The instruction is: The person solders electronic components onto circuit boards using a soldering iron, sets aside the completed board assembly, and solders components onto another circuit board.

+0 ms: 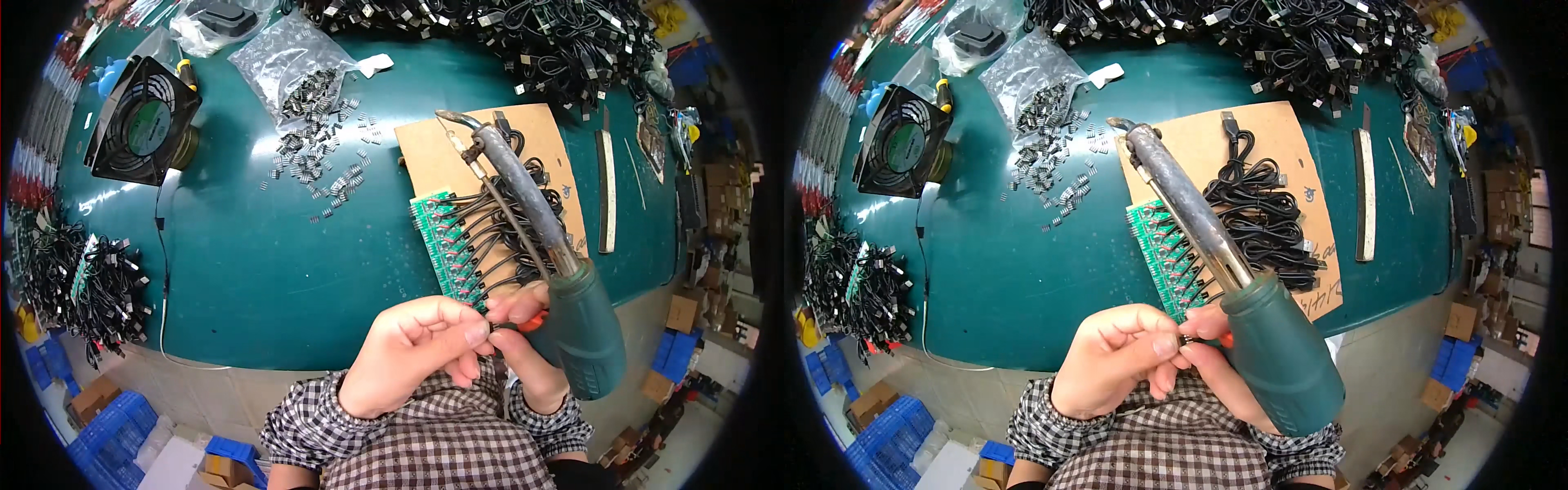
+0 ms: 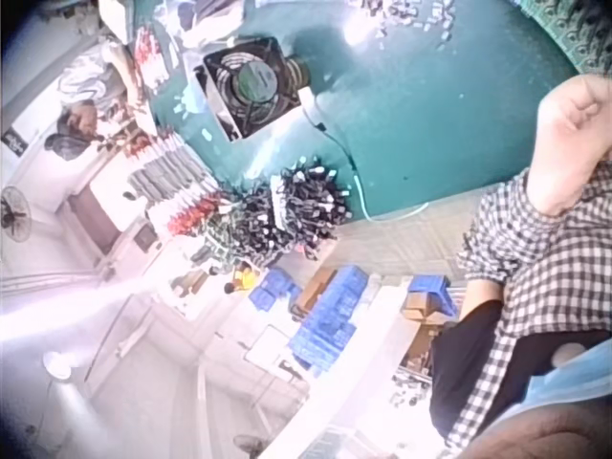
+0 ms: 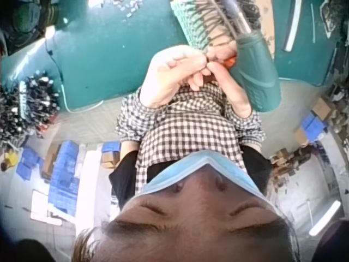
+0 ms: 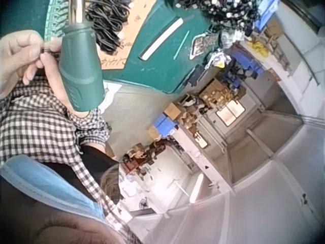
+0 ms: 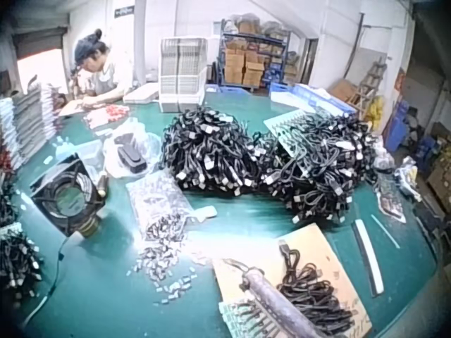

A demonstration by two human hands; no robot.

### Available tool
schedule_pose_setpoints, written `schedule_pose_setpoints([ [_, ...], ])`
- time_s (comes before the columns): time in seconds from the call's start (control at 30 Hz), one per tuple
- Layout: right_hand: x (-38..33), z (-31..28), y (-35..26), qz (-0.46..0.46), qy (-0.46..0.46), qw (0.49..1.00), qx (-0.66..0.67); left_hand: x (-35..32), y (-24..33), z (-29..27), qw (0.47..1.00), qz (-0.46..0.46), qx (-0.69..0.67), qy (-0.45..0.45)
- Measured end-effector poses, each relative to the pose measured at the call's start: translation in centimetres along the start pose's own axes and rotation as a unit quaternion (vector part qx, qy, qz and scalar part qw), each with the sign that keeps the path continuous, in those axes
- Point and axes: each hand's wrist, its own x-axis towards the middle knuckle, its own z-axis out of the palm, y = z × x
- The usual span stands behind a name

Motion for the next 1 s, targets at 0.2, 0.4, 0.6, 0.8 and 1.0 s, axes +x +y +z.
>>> schedule_pose_setpoints([
  [0.2,0.1,-0.7,0.1,-0.069,-0.06,0.977,-0.193,-0.7,0.2,-0.1,0.999,0.016,0.035,0.008],
  [0.4,0.1,0.3,-0.2,-0.013,0.001,0.991,-0.131,-0.3,0.4,-0.8,1.0,-0.013,0.018,-0.017],
  [0.6,0.2,0.0,0.0,-0.041,-0.025,0.978,-0.205,-0.3,0.2,-1.3,0.998,-0.012,0.039,-0.045],
  [0.8,0.3,0.0,0.2,-0.044,-0.048,0.978,-0.197,-0.7,0.3,-0.5,0.998,0.016,0.051,0.014],
  [1.0,-0.9,-0.2,0.5,0.024,0.075,0.992,0.1,1.3,0.5,-1.9,0.975,0.145,0.115,0.122],
])
